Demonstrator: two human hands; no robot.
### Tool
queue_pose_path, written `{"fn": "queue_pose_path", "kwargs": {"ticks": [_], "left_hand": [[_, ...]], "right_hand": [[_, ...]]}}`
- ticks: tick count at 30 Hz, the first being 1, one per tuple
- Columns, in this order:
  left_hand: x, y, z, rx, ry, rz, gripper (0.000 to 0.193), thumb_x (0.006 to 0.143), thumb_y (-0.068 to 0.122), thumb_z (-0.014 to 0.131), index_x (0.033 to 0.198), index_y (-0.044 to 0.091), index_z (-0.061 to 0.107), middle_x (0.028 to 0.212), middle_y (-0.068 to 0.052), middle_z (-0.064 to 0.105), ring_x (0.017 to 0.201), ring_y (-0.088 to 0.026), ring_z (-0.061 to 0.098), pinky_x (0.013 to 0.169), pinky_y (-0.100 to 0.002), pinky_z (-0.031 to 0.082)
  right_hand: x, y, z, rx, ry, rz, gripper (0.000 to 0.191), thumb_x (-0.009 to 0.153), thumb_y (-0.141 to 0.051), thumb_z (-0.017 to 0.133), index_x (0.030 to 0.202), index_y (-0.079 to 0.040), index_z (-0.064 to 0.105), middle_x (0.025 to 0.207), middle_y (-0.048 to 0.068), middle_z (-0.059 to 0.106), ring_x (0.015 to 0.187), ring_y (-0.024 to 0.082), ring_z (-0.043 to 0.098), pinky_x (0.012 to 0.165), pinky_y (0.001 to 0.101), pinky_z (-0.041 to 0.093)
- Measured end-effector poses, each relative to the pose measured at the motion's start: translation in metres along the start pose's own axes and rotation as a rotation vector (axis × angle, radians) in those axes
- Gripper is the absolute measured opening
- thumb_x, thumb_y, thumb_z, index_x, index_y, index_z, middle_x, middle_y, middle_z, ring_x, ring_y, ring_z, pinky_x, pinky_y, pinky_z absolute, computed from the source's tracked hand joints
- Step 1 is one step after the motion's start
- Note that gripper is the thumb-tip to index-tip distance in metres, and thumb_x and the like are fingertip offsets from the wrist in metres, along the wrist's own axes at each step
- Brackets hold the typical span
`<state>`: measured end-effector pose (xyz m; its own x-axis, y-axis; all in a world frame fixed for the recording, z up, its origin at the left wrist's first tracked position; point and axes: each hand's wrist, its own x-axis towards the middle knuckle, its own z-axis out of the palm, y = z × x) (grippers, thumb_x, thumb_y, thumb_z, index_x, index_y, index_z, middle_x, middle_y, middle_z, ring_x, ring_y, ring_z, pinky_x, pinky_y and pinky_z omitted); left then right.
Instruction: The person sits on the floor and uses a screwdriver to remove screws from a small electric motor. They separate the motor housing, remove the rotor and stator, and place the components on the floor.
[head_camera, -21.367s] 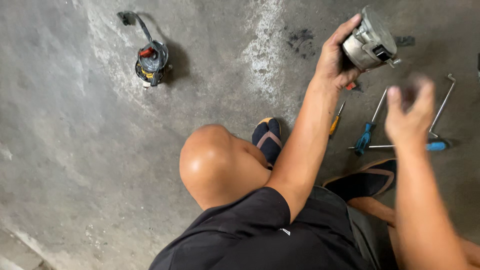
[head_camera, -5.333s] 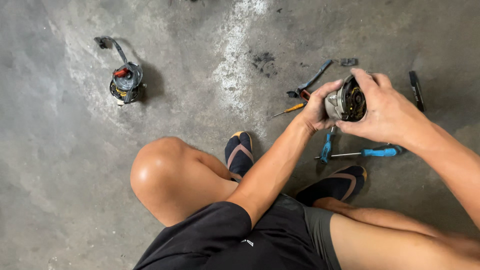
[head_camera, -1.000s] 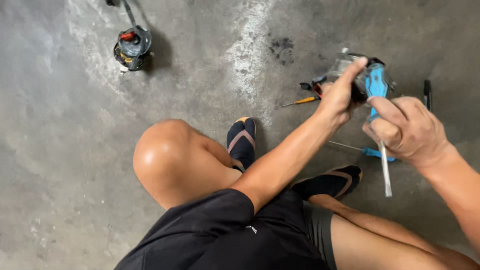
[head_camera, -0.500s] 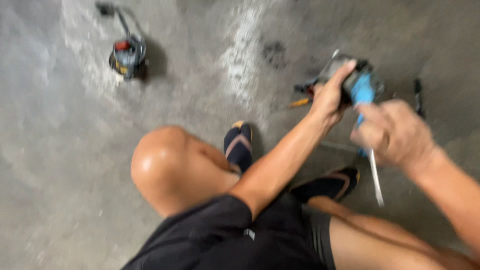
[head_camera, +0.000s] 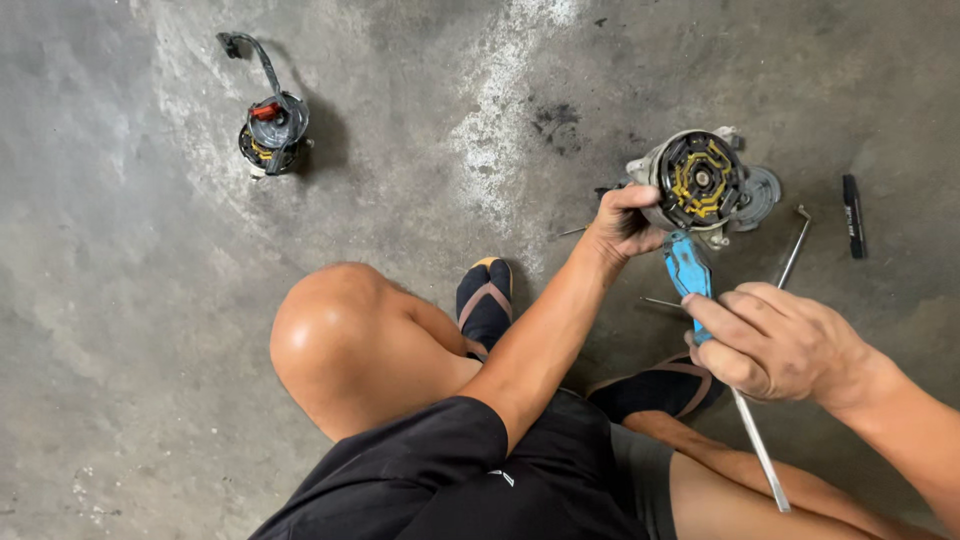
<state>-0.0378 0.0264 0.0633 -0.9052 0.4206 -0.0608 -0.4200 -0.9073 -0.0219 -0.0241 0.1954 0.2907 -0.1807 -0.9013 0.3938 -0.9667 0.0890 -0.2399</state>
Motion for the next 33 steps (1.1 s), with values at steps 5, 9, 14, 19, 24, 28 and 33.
{"fn": "queue_pose_path", "kwargs": {"ticks": [5,9,14,19,24,28,33], "left_hand": [[-0.006,0.000,0.014,-0.158,-0.222,-0.056,0.081,0.083,0.031,0.082,0.152,0.002,0.050,0.147,-0.026,0.058,0.135,-0.045,0.057,0.116,-0.069,0.041],[-0.003,0.002,0.010,-0.153,-0.134,-0.044,0.078,0.081,0.028,0.084,0.148,0.002,0.052,0.144,-0.022,0.058,0.138,-0.041,0.056,0.122,-0.064,0.038],[-0.003,0.004,-0.008,-0.141,-0.130,-0.012,0.079,0.078,0.023,0.086,0.147,0.004,0.054,0.143,-0.019,0.061,0.133,-0.036,0.058,0.123,-0.060,0.039],[-0.001,0.017,-0.010,-0.098,-0.077,0.036,0.076,0.080,0.018,0.085,0.147,0.002,0.054,0.142,-0.019,0.062,0.136,-0.036,0.058,0.124,-0.054,0.039],[0.008,0.020,0.004,0.224,0.264,0.223,0.086,0.083,0.017,0.084,0.157,0.007,0.042,0.148,-0.015,0.052,0.138,-0.034,0.049,0.124,-0.059,0.035],[0.010,0.018,0.016,-0.038,0.042,0.244,0.079,0.090,0.036,0.077,0.154,0.011,0.039,0.147,-0.019,0.052,0.135,-0.038,0.049,0.113,-0.065,0.038],[0.021,0.013,0.010,-0.194,0.198,0.189,0.067,0.108,0.058,0.066,0.145,0.004,0.053,0.136,-0.020,0.061,0.124,-0.039,0.058,0.106,-0.065,0.043]], "right_hand": [[-0.004,0.000,0.002,0.157,0.057,0.042,0.045,0.082,-0.018,0.078,0.107,-0.008,0.041,0.113,0.020,0.066,0.072,0.030,0.067,0.064,0.0413,0.057],[-0.018,-0.001,0.010,0.333,0.080,0.198,0.048,0.085,-0.016,0.080,0.110,-0.007,0.040,0.097,0.015,0.067,0.065,0.025,0.062,0.054,0.0378,0.052],[-0.037,-0.001,0.045,0.360,-0.018,0.486,0.036,0.085,-0.017,0.073,0.105,-0.007,0.045,0.076,0.011,0.063,0.064,0.032,0.063,0.060,0.0449,0.051],[-0.049,0.001,0.078,0.333,-0.529,0.900,0.035,0.090,-0.032,0.070,0.106,-0.006,0.052,0.075,0.014,0.068,0.069,0.035,0.069,0.065,0.0449,0.056],[-0.064,0.025,0.068,0.478,-0.487,1.281,0.032,0.096,-0.026,0.065,0.115,-0.004,0.054,0.087,0.016,0.070,0.074,0.027,0.070,0.068,0.0423,0.057],[-0.064,0.043,0.050,0.615,-0.247,1.409,0.041,0.098,-0.017,0.058,0.131,0.001,0.044,0.094,0.020,0.068,0.072,0.024,0.067,0.065,0.0407,0.055],[-0.035,0.041,0.040,0.675,0.066,1.443,0.062,0.095,-0.024,0.074,0.144,-0.001,0.043,0.109,0.018,0.064,0.061,0.018,0.059,0.050,0.0331,0.049]]}}
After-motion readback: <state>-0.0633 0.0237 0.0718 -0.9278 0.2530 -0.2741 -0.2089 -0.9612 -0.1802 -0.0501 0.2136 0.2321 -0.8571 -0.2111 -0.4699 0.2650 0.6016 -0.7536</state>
